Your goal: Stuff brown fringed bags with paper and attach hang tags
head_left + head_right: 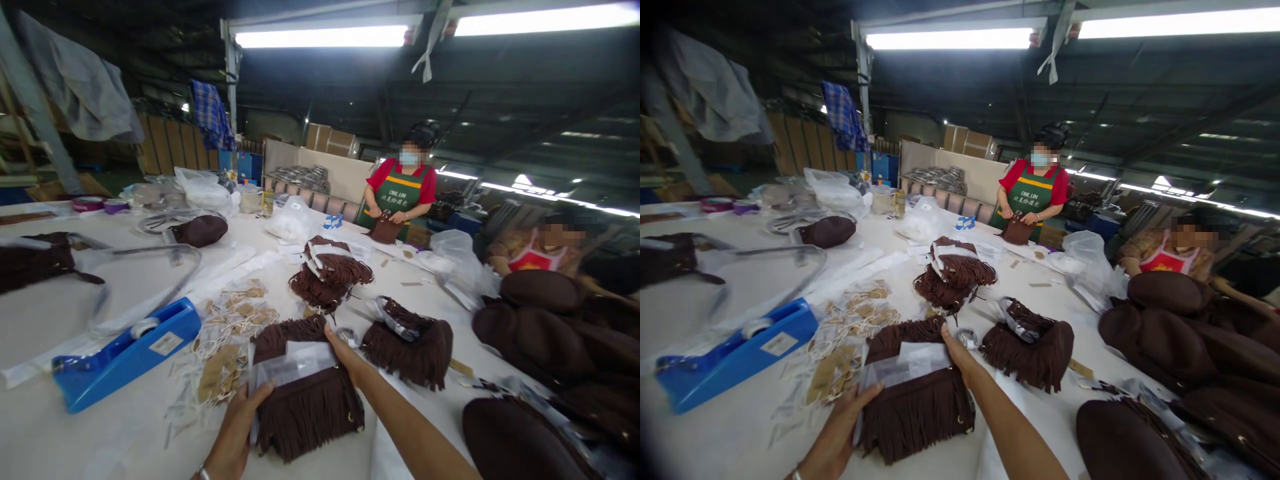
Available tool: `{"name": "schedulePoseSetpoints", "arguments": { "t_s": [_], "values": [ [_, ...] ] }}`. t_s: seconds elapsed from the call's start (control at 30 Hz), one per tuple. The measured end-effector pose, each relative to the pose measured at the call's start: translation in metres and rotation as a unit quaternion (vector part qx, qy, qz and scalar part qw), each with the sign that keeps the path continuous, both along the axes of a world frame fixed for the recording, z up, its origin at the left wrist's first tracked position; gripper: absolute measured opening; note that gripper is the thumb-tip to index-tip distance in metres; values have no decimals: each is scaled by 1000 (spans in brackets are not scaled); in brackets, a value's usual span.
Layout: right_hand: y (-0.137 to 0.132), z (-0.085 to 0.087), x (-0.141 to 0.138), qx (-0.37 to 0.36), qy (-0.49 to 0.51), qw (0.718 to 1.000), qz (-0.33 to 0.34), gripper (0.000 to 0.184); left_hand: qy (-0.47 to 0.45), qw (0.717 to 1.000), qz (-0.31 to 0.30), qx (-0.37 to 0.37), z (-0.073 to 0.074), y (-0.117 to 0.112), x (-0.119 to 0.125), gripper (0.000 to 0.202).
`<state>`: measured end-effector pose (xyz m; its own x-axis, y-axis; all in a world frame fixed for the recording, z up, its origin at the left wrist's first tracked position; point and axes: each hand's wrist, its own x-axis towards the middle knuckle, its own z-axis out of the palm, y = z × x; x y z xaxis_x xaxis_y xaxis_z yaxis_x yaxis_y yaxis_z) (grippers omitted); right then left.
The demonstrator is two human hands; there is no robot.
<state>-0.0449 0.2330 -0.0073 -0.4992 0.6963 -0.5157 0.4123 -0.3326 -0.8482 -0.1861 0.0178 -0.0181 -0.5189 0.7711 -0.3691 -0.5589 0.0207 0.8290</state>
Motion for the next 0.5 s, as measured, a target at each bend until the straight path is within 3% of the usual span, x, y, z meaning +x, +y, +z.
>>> {"name": "schedulePoseSetpoints", "arguments": {
  "t_s": [0.1, 0.2, 0.3, 0.4, 0.5],
  "values": [
    [17, 5, 0, 76, -72, 994, 11, 86, 12, 1000, 15, 9, 0, 18, 4, 41],
    [22, 15, 5, 163, -111, 980, -19, 81, 33, 999, 22, -8, -7, 39, 4, 43],
    [7, 18, 18, 271, -117, 955, -16, 70, 50, 998, 24, -25, -14, 58, -1, 46],
    [-15, 10, 35, 404, -123, 905, 54, 76, 74, 997, 24, -23, -14, 75, -6, 43],
    [-25, 1, 42, 431, -152, 887, 71, 77, 120, 991, 27, -53, -8, 91, -12, 40]
  ]
}}
